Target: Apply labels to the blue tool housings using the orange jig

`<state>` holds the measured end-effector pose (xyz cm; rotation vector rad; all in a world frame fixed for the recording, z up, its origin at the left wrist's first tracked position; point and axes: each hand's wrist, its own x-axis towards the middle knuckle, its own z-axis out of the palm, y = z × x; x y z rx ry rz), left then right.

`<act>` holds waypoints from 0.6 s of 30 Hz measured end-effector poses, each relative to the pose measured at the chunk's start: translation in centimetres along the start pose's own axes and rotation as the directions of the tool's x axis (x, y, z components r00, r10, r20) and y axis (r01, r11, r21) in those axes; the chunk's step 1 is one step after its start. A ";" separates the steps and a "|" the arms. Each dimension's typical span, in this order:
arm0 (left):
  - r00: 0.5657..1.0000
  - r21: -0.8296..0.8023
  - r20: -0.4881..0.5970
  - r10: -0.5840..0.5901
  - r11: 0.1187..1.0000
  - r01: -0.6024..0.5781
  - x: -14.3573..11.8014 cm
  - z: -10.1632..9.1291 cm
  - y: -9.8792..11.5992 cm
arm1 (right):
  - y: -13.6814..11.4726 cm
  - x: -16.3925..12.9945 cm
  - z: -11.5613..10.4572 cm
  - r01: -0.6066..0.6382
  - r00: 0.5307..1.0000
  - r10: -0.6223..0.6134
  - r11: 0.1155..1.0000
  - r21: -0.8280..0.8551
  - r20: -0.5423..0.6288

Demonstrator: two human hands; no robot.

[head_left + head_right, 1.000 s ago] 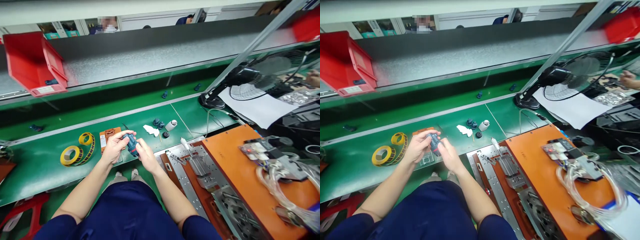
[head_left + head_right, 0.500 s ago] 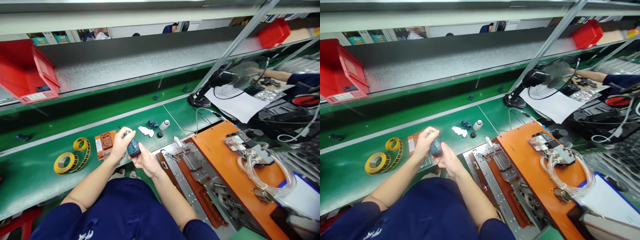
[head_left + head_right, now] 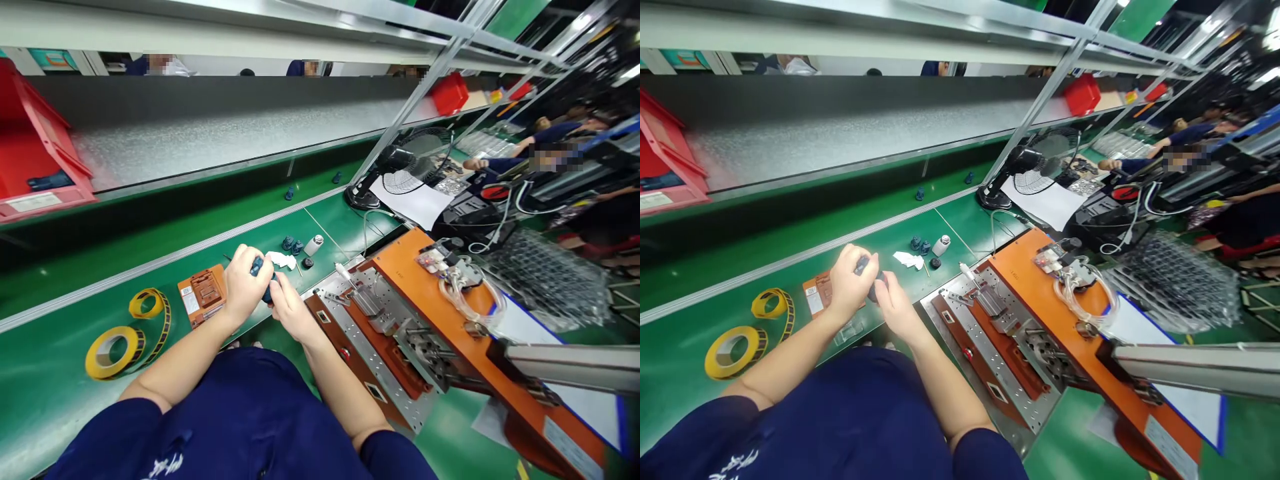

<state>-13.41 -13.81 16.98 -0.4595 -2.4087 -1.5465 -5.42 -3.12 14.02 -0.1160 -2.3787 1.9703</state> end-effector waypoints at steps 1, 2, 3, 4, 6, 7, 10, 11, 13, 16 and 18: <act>1.000 -0.037 0.006 0.009 0.999 -0.009 0.2 -0.4 -0.4 | -0.3 0.1 0.4 0.006 1.000 -0.007 1.000 -0.023 -0.015; 1.000 -0.088 0.015 0.013 0.996 -0.011 0.4 -0.7 -0.8 | -0.5 0.2 0.7 0.011 1.000 -0.012 0.999 -0.033 -0.023; 1.000 -0.148 0.025 0.009 0.989 -0.005 0.6 -1.0 -1.3 | -0.8 0.2 1.1 0.018 1.000 -0.018 0.999 -0.027 -0.022; 0.999 -0.214 0.039 -0.005 0.977 0.013 0.8 -1.3 -1.7 | -1.0 0.2 1.4 0.029 1.000 -0.029 1.000 -0.010 -0.010; 0.996 -0.353 0.071 -0.061 0.932 0.082 1.1 -1.9 -2.5 | -1.4 0.2 2.0 0.051 0.999 -0.051 0.998 0.035 0.011; 0.992 -0.424 0.090 -0.093 0.897 0.122 1.2 -2.1 -2.8 | -1.6 0.2 2.2 0.067 0.998 -0.067 0.997 0.045 -0.002; 0.974 -0.607 0.185 -0.133 0.764 0.220 0.9 -2.5 -3.3 | -2.2 0.0 2.7 0.139 0.980 -0.142 0.990 -0.034 -0.137; 0.964 -0.648 0.229 -0.131 0.719 0.252 0.7 -2.6 -3.4 | -2.3 -0.1 2.8 0.163 0.966 -0.176 0.983 -0.084 -0.190; 0.930 -0.704 0.345 -0.128 0.619 0.347 0.0 -3.0 -3.3 | -2.4 -0.2 3.1 0.194 0.932 -0.241 0.962 -0.191 -0.270; 0.837 -0.726 0.535 -0.120 0.441 0.527 -1.0 -3.7 -2.9 | -2.1 -0.6 3.5 0.209 0.891 -0.319 0.920 -0.331 -0.324; 0.774 -0.705 0.625 -0.102 0.351 0.616 -1.5 -4.2 -2.7 | -1.8 -0.8 3.9 0.199 0.880 -0.337 0.902 -0.383 -0.336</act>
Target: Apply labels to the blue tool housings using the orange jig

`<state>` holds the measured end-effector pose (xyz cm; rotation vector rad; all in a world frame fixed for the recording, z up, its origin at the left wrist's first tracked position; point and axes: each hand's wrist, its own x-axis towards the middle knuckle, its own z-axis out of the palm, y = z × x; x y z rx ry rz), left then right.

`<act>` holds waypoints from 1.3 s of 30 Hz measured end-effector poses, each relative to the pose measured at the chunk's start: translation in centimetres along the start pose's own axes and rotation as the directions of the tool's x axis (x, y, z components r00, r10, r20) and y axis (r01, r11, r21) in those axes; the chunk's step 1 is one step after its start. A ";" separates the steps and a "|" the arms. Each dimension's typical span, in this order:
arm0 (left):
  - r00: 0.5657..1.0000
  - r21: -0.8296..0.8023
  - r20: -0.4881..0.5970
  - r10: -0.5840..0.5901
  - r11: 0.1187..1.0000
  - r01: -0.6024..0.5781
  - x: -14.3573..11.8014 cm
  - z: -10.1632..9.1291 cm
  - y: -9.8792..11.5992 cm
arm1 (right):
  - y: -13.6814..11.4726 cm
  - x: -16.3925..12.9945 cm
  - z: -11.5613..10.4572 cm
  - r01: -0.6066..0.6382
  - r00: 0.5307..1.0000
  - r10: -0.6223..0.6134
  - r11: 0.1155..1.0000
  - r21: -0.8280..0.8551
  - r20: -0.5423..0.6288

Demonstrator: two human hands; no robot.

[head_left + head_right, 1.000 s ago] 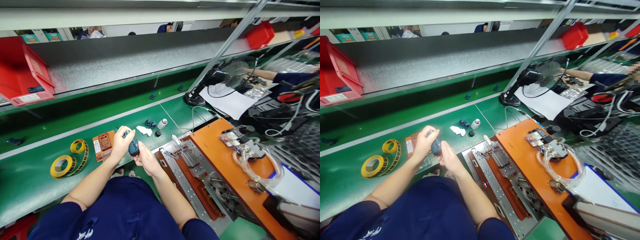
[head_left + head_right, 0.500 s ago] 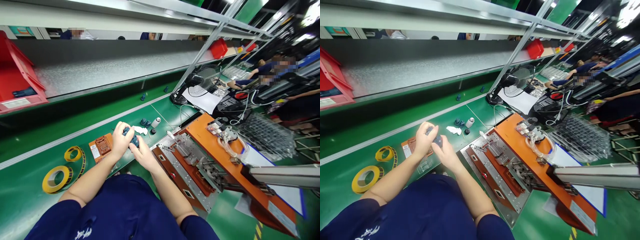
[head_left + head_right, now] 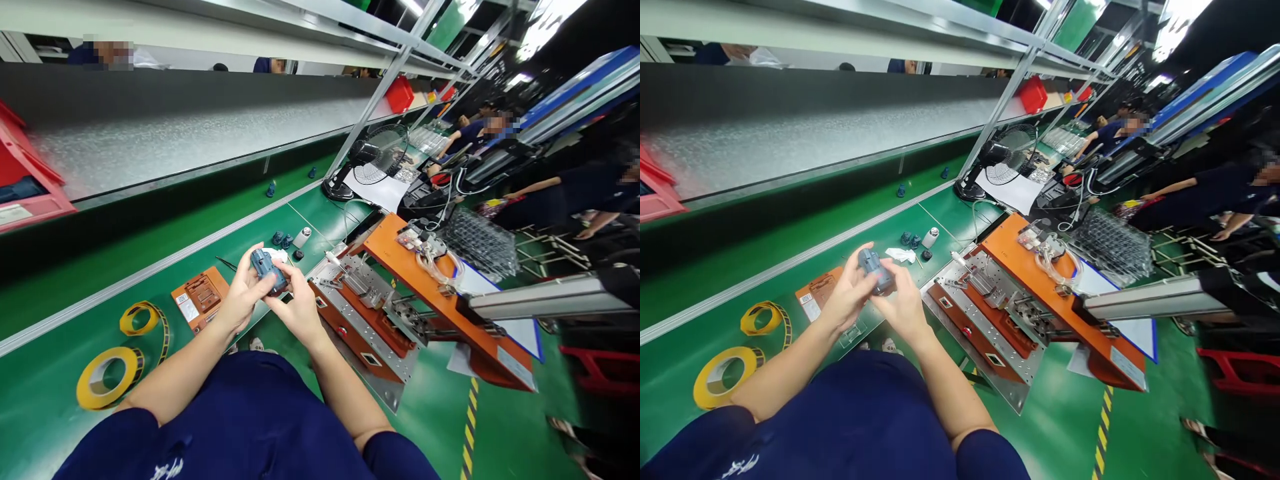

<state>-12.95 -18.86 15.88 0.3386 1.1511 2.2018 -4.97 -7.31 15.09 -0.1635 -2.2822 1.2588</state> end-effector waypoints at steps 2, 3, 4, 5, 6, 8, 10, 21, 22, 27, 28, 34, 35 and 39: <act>0.997 -0.042 0.044 -0.069 0.997 0.071 -0.3 -0.2 0.1 | 0.1 -0.4 0.3 -0.009 1.000 0.009 1.000 -0.023 -0.011; 0.994 -0.056 0.063 -0.094 0.994 0.097 -0.2 -0.4 0.1 | 0.2 -0.5 0.4 -0.018 1.000 0.018 1.000 -0.023 -0.016; 0.990 -0.068 0.082 -0.111 0.991 0.117 -0.1 -0.7 0.1 | 0.3 -0.7 0.5 -0.026 0.999 0.026 0.999 -0.018 -0.021; 0.987 -0.077 0.103 -0.124 0.988 0.132 0.0 -1.0 0.1 | 0.3 -0.8 0.6 -0.033 0.999 0.033 0.999 -0.009 -0.027; 0.984 -0.083 0.125 -0.130 0.987 0.141 0.2 -1.3 0.0 | 0.3 -0.9 0.6 -0.039 0.999 0.039 0.999 0.001 -0.035; 0.977 -0.089 0.167 -0.130 0.985 0.147 0.5 -1.8 -0.2 | 0.4 -1.1 0.7 -0.043 0.998 0.044 0.999 0.014 -0.051; 0.971 -0.087 0.196 -0.134 0.984 0.153 0.6 -2.0 -0.5 | 0.4 -1.3 0.7 -0.036 0.997 0.035 0.999 -0.008 -0.067; 0.999 0.061 0.042 0.009 0.998 -0.011 0.1 -1.0 -2.7 | 1.1 -2.4 1.3 0.182 0.975 -0.220 0.885 -0.428 -0.040; 1.000 0.070 0.029 0.003 0.998 -0.005 0.2 -1.0 -2.7 | 1.1 -2.5 1.3 0.161 0.979 -0.197 0.897 -0.411 -0.047; 0.987 0.047 -0.052 -0.151 0.987 0.154 0.9 -0.8 -2.4 | 0.7 -2.9 1.2 -0.161 0.980 0.153 0.986 -0.049 -0.129; 0.981 0.046 -0.054 -0.187 0.981 0.190 1.0 -0.6 -2.4 | 0.8 -2.9 1.0 -0.220 0.966 0.225 0.974 0.048 -0.129; 0.972 0.104 0.040 -0.233 0.968 0.228 1.5 2.1 -3.9 | 2.4 -3.4 -2.0 -0.332 0.912 0.394 0.872 0.358 -0.112; 0.967 0.119 0.065 -0.246 0.964 0.237 1.5 2.9 -4.3 | 2.8 -3.6 -2.7 -0.337 0.905 0.407 0.862 0.378 -0.122; 0.947 0.162 0.114 -0.301 0.946 0.281 1.2 6.6 -6.7 | 4.6 -5.4 -5.7 -0.352 0.870 0.459 0.835 0.424 -0.182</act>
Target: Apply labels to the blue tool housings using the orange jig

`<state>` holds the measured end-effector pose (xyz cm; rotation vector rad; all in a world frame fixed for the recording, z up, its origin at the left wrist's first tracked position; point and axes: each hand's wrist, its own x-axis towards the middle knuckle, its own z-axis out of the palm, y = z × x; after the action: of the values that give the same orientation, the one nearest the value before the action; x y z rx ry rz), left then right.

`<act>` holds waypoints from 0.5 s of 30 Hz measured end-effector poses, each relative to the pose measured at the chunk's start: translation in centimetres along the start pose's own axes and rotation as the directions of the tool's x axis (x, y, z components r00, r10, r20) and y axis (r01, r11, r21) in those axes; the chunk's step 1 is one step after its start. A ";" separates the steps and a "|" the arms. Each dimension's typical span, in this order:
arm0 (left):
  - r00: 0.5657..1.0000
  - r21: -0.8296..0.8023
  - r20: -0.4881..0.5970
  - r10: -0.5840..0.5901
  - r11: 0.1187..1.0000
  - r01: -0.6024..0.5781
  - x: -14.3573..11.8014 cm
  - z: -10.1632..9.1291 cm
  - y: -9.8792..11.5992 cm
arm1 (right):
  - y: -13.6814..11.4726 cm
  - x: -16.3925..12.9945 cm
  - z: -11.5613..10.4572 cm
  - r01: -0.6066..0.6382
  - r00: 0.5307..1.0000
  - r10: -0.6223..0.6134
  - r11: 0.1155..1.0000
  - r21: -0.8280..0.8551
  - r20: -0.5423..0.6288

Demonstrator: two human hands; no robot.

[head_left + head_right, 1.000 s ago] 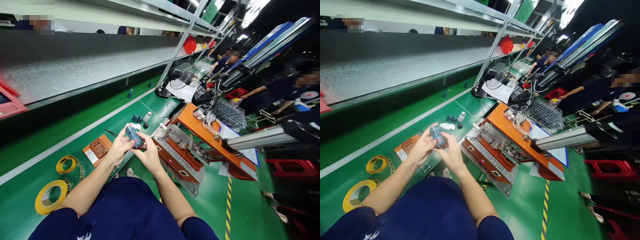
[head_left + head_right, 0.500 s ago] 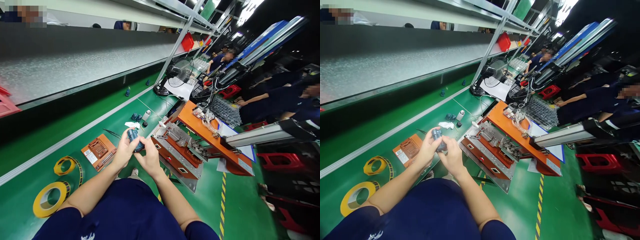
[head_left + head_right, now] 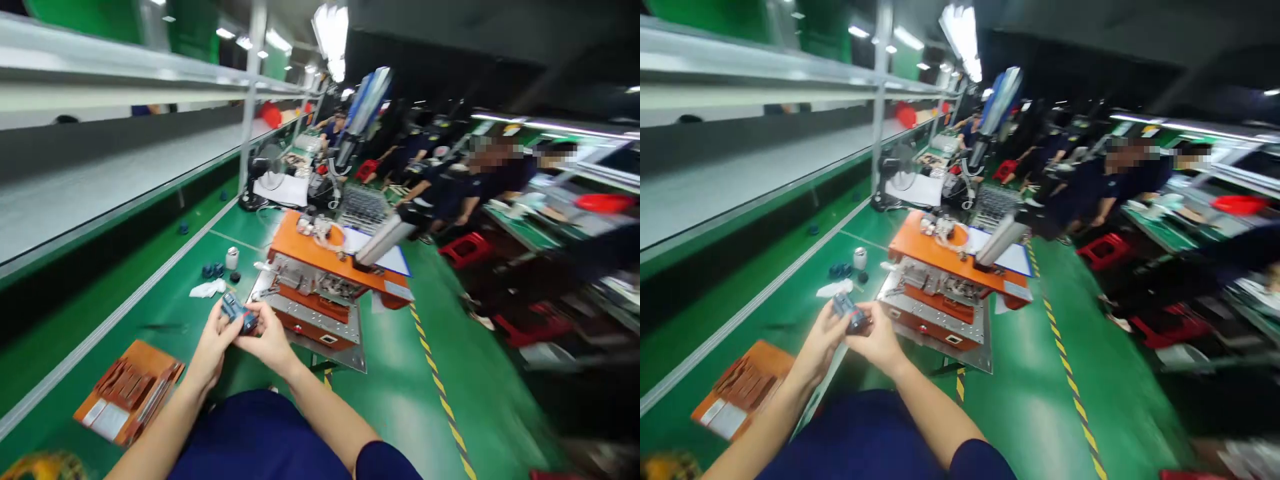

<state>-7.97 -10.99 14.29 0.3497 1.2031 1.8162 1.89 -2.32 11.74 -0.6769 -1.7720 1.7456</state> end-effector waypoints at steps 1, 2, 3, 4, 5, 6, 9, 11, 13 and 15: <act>1.000 0.010 0.004 -0.028 1.000 0.028 0.3 0.9 -0.6 | 0.4 -0.1 -1.0 -0.007 1.000 0.007 1.000 0.007 -0.025; 0.998 0.025 0.005 -0.067 0.997 0.067 0.7 1.7 -1.3 | 0.8 -0.3 -2.1 -0.014 0.999 0.015 1.000 0.008 -0.052; 0.993 0.043 0.003 -0.114 0.993 0.114 1.1 2.5 -2.1 | 1.3 -0.5 -3.1 -0.025 0.996 0.025 1.000 0.005 -0.084; 0.987 0.064 -0.004 -0.158 0.985 0.158 1.7 3.2 -2.9 | 1.8 -0.6 -4.2 -0.039 0.993 0.039 0.999 -0.006 -0.108; 0.981 0.086 -0.018 -0.193 0.977 0.193 2.2 3.8 -3.8 | 2.3 -0.9 -5.2 -0.052 0.990 0.048 0.998 -0.031 -0.133; 0.975 0.109 -0.028 -0.219 0.969 0.221 2.7 4.5 -4.6 | 2.7 -1.1 -6.1 -0.065 0.986 0.053 0.995 -0.073 -0.156; 0.968 0.184 -0.012 -0.251 0.951 0.249 3.8 6.3 -7.0 | 3.8 -1.9 -8.4 -0.091 0.973 0.026 0.957 -0.276 -0.231; 0.963 0.220 0.020 -0.270 0.940 0.260 4.3 7.4 -8.0 | 4.1 -2.2 -9.7 -0.089 0.962 -0.018 0.921 -0.378 -0.271; 0.954 0.233 0.035 -0.298 0.931 0.282 4.6 8.4 -8.4 | 4.2 -2.2 -10.8 -0.078 0.955 -0.051 0.908 -0.412 -0.293; 0.940 0.231 0.055 -0.336 0.921 0.315 4.9 9.2 -8.3 | 4.2 -2.1 -11.6 -0.071 0.951 -0.058 0.914 -0.399 -0.303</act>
<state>-0.40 -0.70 10.61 0.3322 1.3132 1.3710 11.38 4.64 7.43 -1.0662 -1.9163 1.1920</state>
